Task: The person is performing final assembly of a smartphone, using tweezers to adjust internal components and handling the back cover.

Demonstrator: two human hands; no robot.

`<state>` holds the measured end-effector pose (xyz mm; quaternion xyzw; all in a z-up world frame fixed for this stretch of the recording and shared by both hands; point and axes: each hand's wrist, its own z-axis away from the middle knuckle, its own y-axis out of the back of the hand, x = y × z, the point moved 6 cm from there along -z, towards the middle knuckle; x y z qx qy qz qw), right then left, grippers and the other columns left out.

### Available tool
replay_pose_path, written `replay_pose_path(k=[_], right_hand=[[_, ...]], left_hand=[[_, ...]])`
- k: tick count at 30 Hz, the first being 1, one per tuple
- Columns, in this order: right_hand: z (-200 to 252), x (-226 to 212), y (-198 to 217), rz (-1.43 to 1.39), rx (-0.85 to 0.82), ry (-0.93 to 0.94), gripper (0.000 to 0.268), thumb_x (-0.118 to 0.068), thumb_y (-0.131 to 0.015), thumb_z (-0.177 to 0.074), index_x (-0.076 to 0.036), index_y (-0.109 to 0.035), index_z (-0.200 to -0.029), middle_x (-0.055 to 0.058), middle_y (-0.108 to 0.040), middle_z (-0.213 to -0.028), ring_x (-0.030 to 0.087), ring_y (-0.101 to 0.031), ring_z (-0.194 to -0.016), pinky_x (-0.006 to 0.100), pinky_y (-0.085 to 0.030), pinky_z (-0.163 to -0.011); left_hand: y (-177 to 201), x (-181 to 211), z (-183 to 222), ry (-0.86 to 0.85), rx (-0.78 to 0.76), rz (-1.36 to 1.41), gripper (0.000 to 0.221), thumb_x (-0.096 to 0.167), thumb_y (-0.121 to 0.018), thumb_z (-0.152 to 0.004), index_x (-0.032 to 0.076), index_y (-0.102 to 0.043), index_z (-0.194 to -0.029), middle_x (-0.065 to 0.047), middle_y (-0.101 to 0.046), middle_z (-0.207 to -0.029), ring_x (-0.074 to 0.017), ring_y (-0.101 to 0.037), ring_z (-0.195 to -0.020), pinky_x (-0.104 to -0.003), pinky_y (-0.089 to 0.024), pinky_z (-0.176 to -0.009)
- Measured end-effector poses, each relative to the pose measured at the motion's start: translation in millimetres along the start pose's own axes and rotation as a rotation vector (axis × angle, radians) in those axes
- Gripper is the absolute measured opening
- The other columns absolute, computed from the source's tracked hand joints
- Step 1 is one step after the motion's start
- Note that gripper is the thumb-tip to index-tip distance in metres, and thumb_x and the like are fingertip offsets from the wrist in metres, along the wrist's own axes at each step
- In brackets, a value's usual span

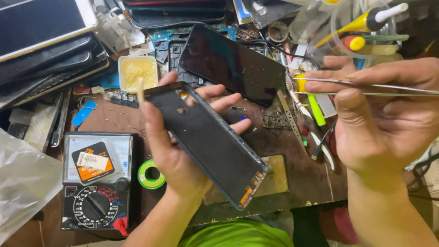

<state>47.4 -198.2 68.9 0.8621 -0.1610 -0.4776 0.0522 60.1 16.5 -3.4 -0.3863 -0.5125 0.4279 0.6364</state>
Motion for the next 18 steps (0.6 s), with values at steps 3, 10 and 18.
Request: replay_pose_path(k=[3,10,18], right_hand=[[2,-11,22,0.256,-0.123,0.069,0.020,-0.001,-0.054,-0.115,0.018,-0.056,-0.110,0.030,-0.067,-0.108,0.050,-0.075,-0.118,0.064,-0.058,-0.130],[31,10,23,0.080,-0.189,-0.238,0.018,-0.001,-0.066,-0.099,0.003,-0.051,-0.110,0.020,-0.067,-0.097,0.035,-0.082,-0.099,0.034,-0.070,-0.085],[34,2,3,0.197,-0.268,-0.058,0.011,-0.004,-0.072,-0.092,0.002,-0.070,-0.101,0.017,-0.075,-0.103,0.031,-0.078,-0.103,0.039,-0.063,-0.102]], left_hand=[[-9,14,6,-0.036,-0.024,0.070,0.061,0.050,-0.054,-0.097,0.019,-0.043,-0.148,-0.038,-0.054,-0.130,-0.0549,-0.060,-0.119,-0.067,-0.060,-0.083],[-22,39,22,-0.053,0.108,-0.122,0.069,0.052,-0.068,-0.078,0.023,-0.050,-0.139,-0.035,-0.060,-0.127,-0.0554,-0.064,-0.114,-0.070,-0.058,-0.082],[2,23,49,-0.072,0.091,-0.294,0.073,0.055,-0.065,-0.092,0.013,-0.047,-0.148,-0.035,-0.062,-0.116,-0.0490,-0.071,-0.101,-0.059,-0.066,-0.069]])
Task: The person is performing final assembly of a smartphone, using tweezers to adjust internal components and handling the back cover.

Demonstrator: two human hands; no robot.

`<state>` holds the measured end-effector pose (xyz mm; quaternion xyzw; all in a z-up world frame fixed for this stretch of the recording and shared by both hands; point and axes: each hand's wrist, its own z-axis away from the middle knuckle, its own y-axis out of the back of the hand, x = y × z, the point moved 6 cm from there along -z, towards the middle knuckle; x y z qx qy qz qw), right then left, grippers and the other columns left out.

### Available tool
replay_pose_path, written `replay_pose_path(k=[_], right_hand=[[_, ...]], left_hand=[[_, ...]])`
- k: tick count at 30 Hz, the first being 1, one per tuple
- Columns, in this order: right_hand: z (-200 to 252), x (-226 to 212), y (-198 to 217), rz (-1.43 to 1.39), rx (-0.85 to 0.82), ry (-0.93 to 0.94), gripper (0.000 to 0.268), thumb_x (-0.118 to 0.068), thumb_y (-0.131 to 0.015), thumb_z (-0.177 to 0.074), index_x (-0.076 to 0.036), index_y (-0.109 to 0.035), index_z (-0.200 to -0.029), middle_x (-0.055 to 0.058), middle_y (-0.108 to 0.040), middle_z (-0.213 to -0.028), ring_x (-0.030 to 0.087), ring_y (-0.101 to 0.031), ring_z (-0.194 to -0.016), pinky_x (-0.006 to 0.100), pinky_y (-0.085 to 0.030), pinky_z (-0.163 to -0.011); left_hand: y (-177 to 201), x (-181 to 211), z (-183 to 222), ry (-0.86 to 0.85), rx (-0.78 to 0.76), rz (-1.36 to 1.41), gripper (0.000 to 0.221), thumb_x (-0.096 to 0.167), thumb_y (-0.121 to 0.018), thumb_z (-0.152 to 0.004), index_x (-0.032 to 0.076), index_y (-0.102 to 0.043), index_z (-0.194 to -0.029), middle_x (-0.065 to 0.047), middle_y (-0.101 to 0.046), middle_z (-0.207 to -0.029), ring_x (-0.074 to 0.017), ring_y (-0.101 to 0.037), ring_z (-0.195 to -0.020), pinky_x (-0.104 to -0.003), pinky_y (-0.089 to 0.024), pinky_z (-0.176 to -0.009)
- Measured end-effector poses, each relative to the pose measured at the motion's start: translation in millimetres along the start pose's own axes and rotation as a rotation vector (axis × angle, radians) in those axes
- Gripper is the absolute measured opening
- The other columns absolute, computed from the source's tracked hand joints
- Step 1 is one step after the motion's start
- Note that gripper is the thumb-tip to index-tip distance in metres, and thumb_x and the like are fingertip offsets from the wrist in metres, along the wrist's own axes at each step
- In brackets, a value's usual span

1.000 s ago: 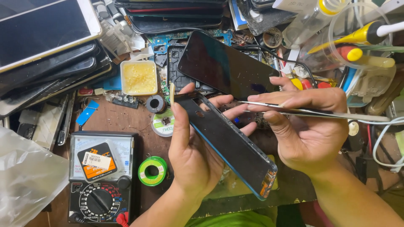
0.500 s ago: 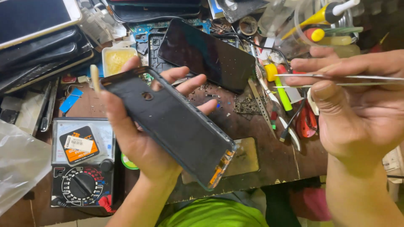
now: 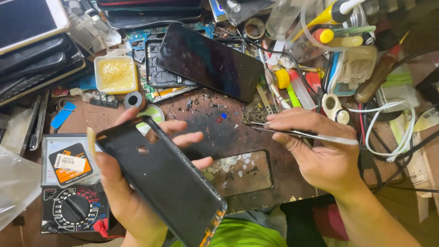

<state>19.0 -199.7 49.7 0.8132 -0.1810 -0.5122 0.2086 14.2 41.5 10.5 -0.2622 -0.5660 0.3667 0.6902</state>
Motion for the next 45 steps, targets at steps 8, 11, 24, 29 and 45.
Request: replay_pose_path(k=[8,11,24,29,45], right_hand=[[-16,-12,-14,0.107,0.031,-0.004,0.012,-0.003,-0.077,-0.091,0.000,-0.070,-0.099,0.015,-0.077,-0.099,0.025,-0.079,-0.092,0.033,-0.062,-0.090],[-21,-14,-24,0.157,0.003,-0.020,0.011,-0.005,-0.077,-0.091,-0.002,-0.070,-0.099,0.013,-0.078,-0.099,0.023,-0.080,-0.090,0.032,-0.062,-0.089],[-42,-15,-66,0.207,-0.029,0.093,0.007,-0.004,-0.074,-0.094,-0.001,-0.068,-0.098,0.015,-0.078,-0.100,0.025,-0.080,-0.089,0.033,-0.062,-0.082],[-42,-10,-68,0.219,-0.009,0.052,0.005,0.000,-0.073,-0.093,0.002,-0.070,-0.096,0.017,-0.077,-0.099,0.027,-0.079,-0.090,0.035,-0.062,-0.086],[-36,10,-51,0.307,0.017,0.028,0.006,0.002,-0.073,-0.097,0.004,-0.068,-0.098,0.021,-0.076,-0.100,0.031,-0.078,-0.089,0.037,-0.062,-0.086]], left_hand=[[17,-9,0,-0.035,-0.098,-0.056,0.072,0.054,-0.071,-0.096,0.012,-0.042,-0.147,-0.037,-0.058,-0.118,-0.0501,-0.070,-0.102,-0.057,-0.068,-0.071],[15,-8,0,-0.071,-0.100,-0.105,0.073,0.056,-0.072,-0.098,0.011,-0.041,-0.147,-0.038,-0.059,-0.116,-0.0493,-0.072,-0.097,-0.056,-0.069,-0.068],[17,-10,-8,-0.036,0.052,0.002,0.082,0.053,-0.076,-0.092,0.004,-0.039,-0.146,-0.037,-0.059,-0.111,-0.0430,-0.074,-0.089,-0.050,-0.069,-0.063],[24,-14,-10,-0.011,0.042,0.065,0.079,0.050,-0.076,-0.093,0.006,-0.037,-0.146,-0.037,-0.057,-0.113,-0.0442,-0.072,-0.091,-0.050,-0.068,-0.066],[23,-17,-12,-0.023,0.099,0.086,0.077,0.044,-0.077,-0.095,0.002,-0.038,-0.146,-0.042,-0.056,-0.111,-0.0477,-0.072,-0.087,-0.053,-0.068,-0.062]])
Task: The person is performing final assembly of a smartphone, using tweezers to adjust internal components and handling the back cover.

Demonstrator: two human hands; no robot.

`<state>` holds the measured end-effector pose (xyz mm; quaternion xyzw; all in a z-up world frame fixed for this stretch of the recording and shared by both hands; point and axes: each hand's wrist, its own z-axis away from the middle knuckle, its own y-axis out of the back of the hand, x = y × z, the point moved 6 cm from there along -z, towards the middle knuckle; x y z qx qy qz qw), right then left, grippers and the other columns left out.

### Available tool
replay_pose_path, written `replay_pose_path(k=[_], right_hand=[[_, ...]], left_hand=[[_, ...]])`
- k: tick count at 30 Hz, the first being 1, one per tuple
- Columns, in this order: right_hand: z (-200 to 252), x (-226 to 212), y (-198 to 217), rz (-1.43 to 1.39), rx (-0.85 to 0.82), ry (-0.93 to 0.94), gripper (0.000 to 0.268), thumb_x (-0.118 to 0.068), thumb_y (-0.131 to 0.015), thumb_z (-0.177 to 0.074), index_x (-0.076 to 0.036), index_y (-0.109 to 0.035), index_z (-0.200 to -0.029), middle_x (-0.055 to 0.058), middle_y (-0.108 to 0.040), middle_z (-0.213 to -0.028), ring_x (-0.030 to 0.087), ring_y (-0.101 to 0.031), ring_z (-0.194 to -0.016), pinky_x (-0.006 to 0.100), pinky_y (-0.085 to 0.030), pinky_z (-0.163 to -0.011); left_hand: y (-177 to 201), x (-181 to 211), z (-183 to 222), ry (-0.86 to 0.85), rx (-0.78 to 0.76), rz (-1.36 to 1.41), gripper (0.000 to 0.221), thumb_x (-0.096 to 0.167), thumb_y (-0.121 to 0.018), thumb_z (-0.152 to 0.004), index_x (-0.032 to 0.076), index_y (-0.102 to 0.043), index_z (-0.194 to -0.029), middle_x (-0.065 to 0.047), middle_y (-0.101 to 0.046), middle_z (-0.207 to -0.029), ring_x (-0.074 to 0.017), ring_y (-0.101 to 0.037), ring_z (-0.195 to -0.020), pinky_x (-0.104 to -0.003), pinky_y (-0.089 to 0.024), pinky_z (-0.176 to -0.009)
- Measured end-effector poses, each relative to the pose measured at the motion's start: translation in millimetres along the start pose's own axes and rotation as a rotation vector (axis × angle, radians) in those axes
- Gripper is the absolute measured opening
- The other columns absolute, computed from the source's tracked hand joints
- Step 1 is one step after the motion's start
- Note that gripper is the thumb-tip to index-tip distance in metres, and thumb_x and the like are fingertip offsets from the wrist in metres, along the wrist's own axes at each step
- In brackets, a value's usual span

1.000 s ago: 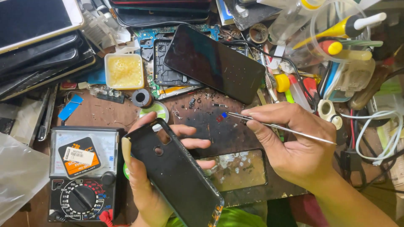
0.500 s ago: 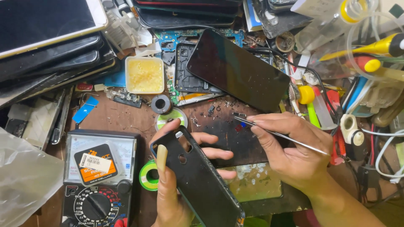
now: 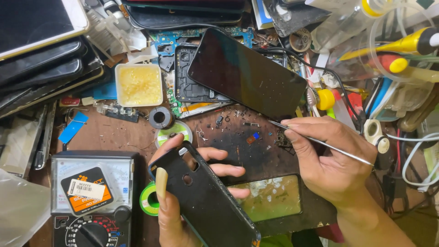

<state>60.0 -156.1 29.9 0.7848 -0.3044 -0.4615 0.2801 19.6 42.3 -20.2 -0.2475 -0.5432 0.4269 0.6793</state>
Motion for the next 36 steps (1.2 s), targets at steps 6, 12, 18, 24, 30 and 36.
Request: replay_pose_path(k=[6,12,18,24,30,36], right_hand=[[-2,2,7,-0.022,0.096,-0.014,0.006,0.009,-0.071,-0.100,0.010,-0.066,-0.102,0.027,-0.074,-0.105,0.036,-0.078,-0.097,0.042,-0.063,-0.097],[1,8,11,0.062,0.082,-0.047,0.009,0.001,-0.074,-0.100,0.009,-0.070,-0.102,0.022,-0.075,-0.102,0.034,-0.077,-0.095,0.041,-0.062,-0.093],[-4,3,6,-0.002,0.007,-0.003,0.008,0.000,-0.073,-0.096,0.005,-0.068,-0.099,0.021,-0.076,-0.099,0.031,-0.079,-0.091,0.038,-0.063,-0.087],[-6,3,6,0.013,-0.003,-0.011,0.008,-0.001,-0.073,-0.097,0.004,-0.068,-0.100,0.020,-0.077,-0.101,0.030,-0.079,-0.093,0.037,-0.062,-0.088],[4,17,10,0.110,0.048,-0.060,0.009,-0.001,-0.077,-0.098,0.003,-0.071,-0.103,0.017,-0.077,-0.103,0.029,-0.077,-0.094,0.037,-0.061,-0.089],[0,16,10,0.097,0.054,-0.031,0.010,0.002,-0.076,-0.098,0.005,-0.070,-0.106,0.016,-0.077,-0.104,0.029,-0.077,-0.094,0.036,-0.061,-0.091]], left_hand=[[2,0,-2,0.026,-0.012,0.060,0.063,0.039,-0.070,-0.101,0.002,-0.042,-0.144,-0.045,-0.056,-0.110,-0.0542,-0.070,-0.087,-0.061,-0.067,-0.064],[0,0,-2,0.022,-0.044,0.046,0.072,0.037,-0.081,-0.098,0.001,-0.041,-0.146,-0.045,-0.055,-0.113,-0.0553,-0.069,-0.091,-0.062,-0.067,-0.069],[-1,0,-2,0.011,-0.042,0.037,0.070,0.038,-0.078,-0.099,0.001,-0.041,-0.146,-0.044,-0.055,-0.113,-0.0550,-0.069,-0.090,-0.061,-0.067,-0.067],[7,-2,-4,0.048,-0.133,0.083,0.069,0.037,-0.077,-0.102,0.004,-0.039,-0.148,-0.046,-0.051,-0.118,-0.0584,-0.067,-0.097,-0.067,-0.065,-0.073],[13,-5,-7,0.083,-0.115,0.110,0.058,0.036,-0.065,-0.106,0.004,-0.041,-0.147,-0.048,-0.052,-0.117,-0.0601,-0.066,-0.095,-0.070,-0.064,-0.072],[3,-1,-4,0.012,-0.070,0.005,0.068,0.039,-0.074,-0.103,0.001,-0.040,-0.148,-0.046,-0.055,-0.115,-0.0535,-0.071,-0.092,-0.064,-0.067,-0.068]])
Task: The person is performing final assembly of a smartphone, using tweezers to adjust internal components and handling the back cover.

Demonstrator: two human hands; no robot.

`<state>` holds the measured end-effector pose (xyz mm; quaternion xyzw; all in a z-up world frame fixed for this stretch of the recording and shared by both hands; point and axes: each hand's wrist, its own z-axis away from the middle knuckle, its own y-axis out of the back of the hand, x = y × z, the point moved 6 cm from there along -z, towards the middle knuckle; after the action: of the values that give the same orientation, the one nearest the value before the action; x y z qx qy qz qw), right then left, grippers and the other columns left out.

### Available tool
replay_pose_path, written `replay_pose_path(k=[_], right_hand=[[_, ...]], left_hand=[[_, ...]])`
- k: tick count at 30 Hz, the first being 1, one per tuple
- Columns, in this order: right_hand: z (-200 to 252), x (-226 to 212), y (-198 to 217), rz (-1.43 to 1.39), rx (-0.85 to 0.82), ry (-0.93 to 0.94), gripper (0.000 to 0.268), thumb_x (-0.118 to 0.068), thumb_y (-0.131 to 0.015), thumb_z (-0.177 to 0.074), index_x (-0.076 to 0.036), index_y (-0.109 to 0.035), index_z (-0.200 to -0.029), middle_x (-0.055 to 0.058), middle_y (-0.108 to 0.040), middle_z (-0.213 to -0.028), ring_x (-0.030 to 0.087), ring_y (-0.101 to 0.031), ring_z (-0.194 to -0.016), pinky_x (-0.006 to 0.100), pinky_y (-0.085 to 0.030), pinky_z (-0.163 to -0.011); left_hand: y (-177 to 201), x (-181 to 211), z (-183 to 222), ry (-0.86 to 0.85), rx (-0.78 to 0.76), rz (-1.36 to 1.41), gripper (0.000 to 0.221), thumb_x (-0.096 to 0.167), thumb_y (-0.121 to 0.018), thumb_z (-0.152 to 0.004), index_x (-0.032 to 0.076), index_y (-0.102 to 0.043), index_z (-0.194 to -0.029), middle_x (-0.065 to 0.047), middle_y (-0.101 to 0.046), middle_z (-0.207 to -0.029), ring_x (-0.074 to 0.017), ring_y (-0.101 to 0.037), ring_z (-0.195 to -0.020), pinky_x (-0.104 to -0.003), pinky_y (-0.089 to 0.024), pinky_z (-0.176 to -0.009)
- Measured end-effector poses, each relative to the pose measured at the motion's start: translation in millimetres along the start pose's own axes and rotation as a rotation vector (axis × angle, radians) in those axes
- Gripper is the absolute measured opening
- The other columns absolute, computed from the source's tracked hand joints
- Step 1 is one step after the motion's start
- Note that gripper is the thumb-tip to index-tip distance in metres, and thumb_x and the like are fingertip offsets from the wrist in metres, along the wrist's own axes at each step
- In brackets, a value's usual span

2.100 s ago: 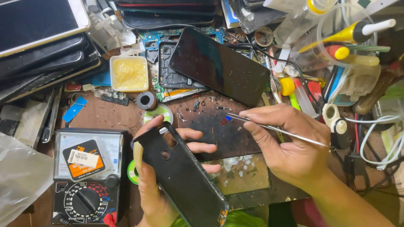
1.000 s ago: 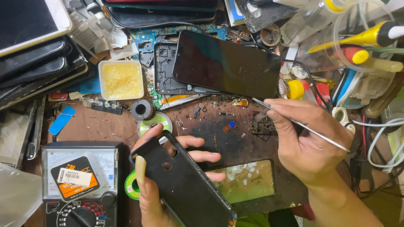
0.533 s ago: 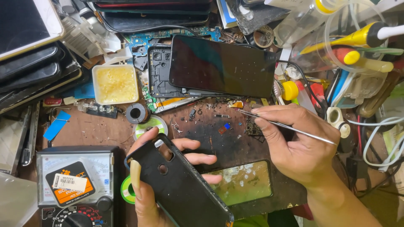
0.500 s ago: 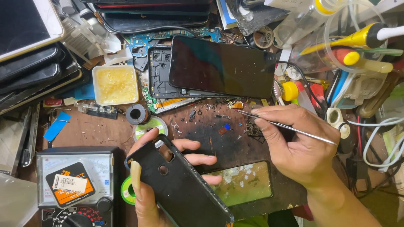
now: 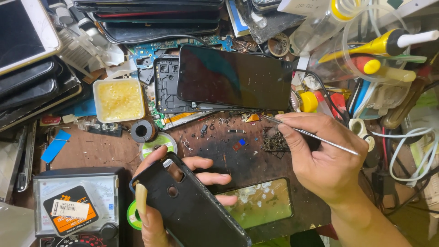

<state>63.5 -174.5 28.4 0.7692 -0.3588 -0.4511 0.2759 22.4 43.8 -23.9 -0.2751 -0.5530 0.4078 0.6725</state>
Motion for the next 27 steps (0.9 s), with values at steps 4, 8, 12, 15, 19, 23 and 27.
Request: replay_pose_path(k=[4,8,12,15,19,23,27], right_hand=[[-6,-8,-1,-0.056,-0.034,0.031,0.009,0.003,-0.075,-0.095,0.003,-0.069,-0.103,0.019,-0.077,-0.103,0.030,-0.078,-0.093,0.038,-0.063,-0.090],[-8,-10,-2,-0.141,-0.056,0.028,0.008,0.001,-0.074,-0.094,0.002,-0.068,-0.099,0.017,-0.077,-0.101,0.029,-0.080,-0.092,0.036,-0.064,-0.087],[-9,-12,3,-0.095,-0.009,0.023,0.008,0.000,-0.072,-0.095,0.006,-0.068,-0.098,0.020,-0.076,-0.099,0.031,-0.079,-0.089,0.036,-0.064,-0.084],[-10,-14,-2,-0.193,-0.067,0.019,0.006,0.000,-0.069,-0.094,0.004,-0.066,-0.098,0.020,-0.076,-0.097,0.032,-0.080,-0.086,0.038,-0.065,-0.082],[-10,-13,-3,-0.191,-0.083,0.014,0.005,0.000,-0.070,-0.093,0.003,-0.067,-0.096,0.018,-0.077,-0.097,0.031,-0.080,-0.087,0.038,-0.064,-0.083],[-8,-10,-3,-0.123,-0.075,0.001,0.007,-0.002,-0.072,-0.094,0.003,-0.068,-0.098,0.018,-0.077,-0.099,0.029,-0.079,-0.089,0.037,-0.063,-0.084],[-3,-4,4,0.026,-0.010,-0.071,0.012,-0.008,-0.075,-0.097,0.003,-0.071,-0.095,0.014,-0.076,-0.094,0.024,-0.072,-0.085,0.035,-0.056,-0.086]], left_hand=[[-6,1,1,-0.042,0.042,-0.076,0.073,0.043,-0.077,-0.100,0.001,-0.041,-0.147,-0.044,-0.058,-0.111,-0.0500,-0.073,-0.087,-0.060,-0.069,-0.063],[-7,1,-1,-0.047,0.028,-0.033,0.071,0.040,-0.076,-0.102,0.000,-0.040,-0.148,-0.046,-0.057,-0.111,-0.0522,-0.072,-0.088,-0.062,-0.068,-0.063],[3,-2,-2,0.008,-0.016,0.056,0.068,0.037,-0.075,-0.104,0.002,-0.039,-0.150,-0.047,-0.055,-0.114,-0.0575,-0.069,-0.092,-0.069,-0.065,-0.068],[1,-2,-2,-0.010,0.003,0.052,0.067,0.036,-0.073,-0.104,0.000,-0.039,-0.150,-0.048,-0.055,-0.113,-0.0567,-0.069,-0.090,-0.068,-0.065,-0.066],[1,-2,-2,-0.003,-0.021,0.055,0.070,0.036,-0.078,-0.103,0.000,-0.039,-0.150,-0.048,-0.055,-0.113,-0.0575,-0.069,-0.091,-0.069,-0.065,-0.067],[1,-2,-1,-0.011,0.004,0.050,0.066,0.036,-0.073,-0.104,0.000,-0.040,-0.149,-0.047,-0.054,-0.112,-0.0562,-0.069,-0.090,-0.067,-0.066,-0.066],[2,-2,-2,0.008,-0.013,0.068,0.065,0.035,-0.070,-0.105,0.000,-0.038,-0.150,-0.048,-0.054,-0.115,-0.0571,-0.069,-0.092,-0.068,-0.066,-0.069]])
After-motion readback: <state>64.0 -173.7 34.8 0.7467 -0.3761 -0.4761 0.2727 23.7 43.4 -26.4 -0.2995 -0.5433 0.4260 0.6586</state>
